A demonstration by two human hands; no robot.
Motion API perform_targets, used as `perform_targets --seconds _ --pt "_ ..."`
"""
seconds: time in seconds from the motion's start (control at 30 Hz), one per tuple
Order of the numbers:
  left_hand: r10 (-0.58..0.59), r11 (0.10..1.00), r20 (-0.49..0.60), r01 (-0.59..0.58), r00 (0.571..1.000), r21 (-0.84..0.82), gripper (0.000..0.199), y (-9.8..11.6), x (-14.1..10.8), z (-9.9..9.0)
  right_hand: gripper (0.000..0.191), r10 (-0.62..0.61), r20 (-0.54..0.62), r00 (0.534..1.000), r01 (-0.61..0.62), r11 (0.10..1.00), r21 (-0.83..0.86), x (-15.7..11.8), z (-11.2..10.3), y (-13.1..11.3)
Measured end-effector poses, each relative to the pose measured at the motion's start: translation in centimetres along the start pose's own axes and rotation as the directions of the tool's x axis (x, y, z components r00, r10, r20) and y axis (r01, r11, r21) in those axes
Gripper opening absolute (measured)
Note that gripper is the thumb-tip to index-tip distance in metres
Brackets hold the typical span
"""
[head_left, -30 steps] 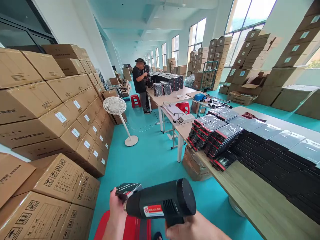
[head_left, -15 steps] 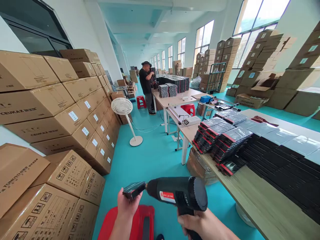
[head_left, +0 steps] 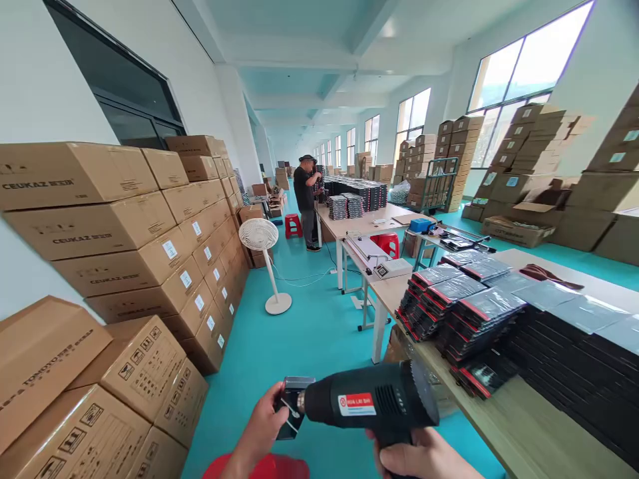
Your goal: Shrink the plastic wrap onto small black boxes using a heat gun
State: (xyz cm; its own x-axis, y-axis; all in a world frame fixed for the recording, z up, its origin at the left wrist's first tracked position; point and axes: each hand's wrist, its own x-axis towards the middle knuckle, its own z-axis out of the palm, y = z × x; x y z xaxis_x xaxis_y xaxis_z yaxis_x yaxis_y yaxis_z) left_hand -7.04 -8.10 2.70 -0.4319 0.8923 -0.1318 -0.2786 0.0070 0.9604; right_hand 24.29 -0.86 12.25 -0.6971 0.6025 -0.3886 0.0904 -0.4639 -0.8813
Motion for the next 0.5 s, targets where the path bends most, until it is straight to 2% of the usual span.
perform_targets --seconds 0.03,0.1,0.2,0.27,0.37,0.5 --pt "-0.009 1.0 0.019 0.008 1.0 0.003 0.036 0.2 0.2 0.0 0.037 -0.021 0.032 0.999 0.022 0.999 -0.036 0.3 0.5 -0.6" --pt "-0.047 0.999 0.015 0.047 0.999 0.022 0.036 0.5 0.4 -0.2 0.035 -0.064 0.025 0.998 0.066 0.994 -0.085 0.9 0.8 -1.7" --pt "-0.105 0.992 -0.063 0.109 0.992 0.061 0.033 0.6 0.4 -0.6 0.035 -0.092 -0.058 0.994 0.088 0.993 -0.075 1.5 0.1 -2.9" --pt "-0.104 0.992 -0.108 0.111 0.989 0.056 0.026 0.5 0.2 -0.7 0.034 -0.076 -0.041 0.996 0.074 0.996 -0.047 1.5 -0.5 -3.5" --pt "-0.133 0.991 -0.125 0.132 0.983 -0.021 0.017 0.4 0.0 -0.2 0.034 -0.069 0.033 0.997 0.071 0.996 -0.062 1.4 -0.3 -4.6" --pt "-0.178 0.977 -0.108 0.162 0.978 -0.139 0.015 0.7 -0.1 0.9 0.032 -0.016 0.067 0.998 0.027 0.986 -0.162 1.5 0.9 -5.1"
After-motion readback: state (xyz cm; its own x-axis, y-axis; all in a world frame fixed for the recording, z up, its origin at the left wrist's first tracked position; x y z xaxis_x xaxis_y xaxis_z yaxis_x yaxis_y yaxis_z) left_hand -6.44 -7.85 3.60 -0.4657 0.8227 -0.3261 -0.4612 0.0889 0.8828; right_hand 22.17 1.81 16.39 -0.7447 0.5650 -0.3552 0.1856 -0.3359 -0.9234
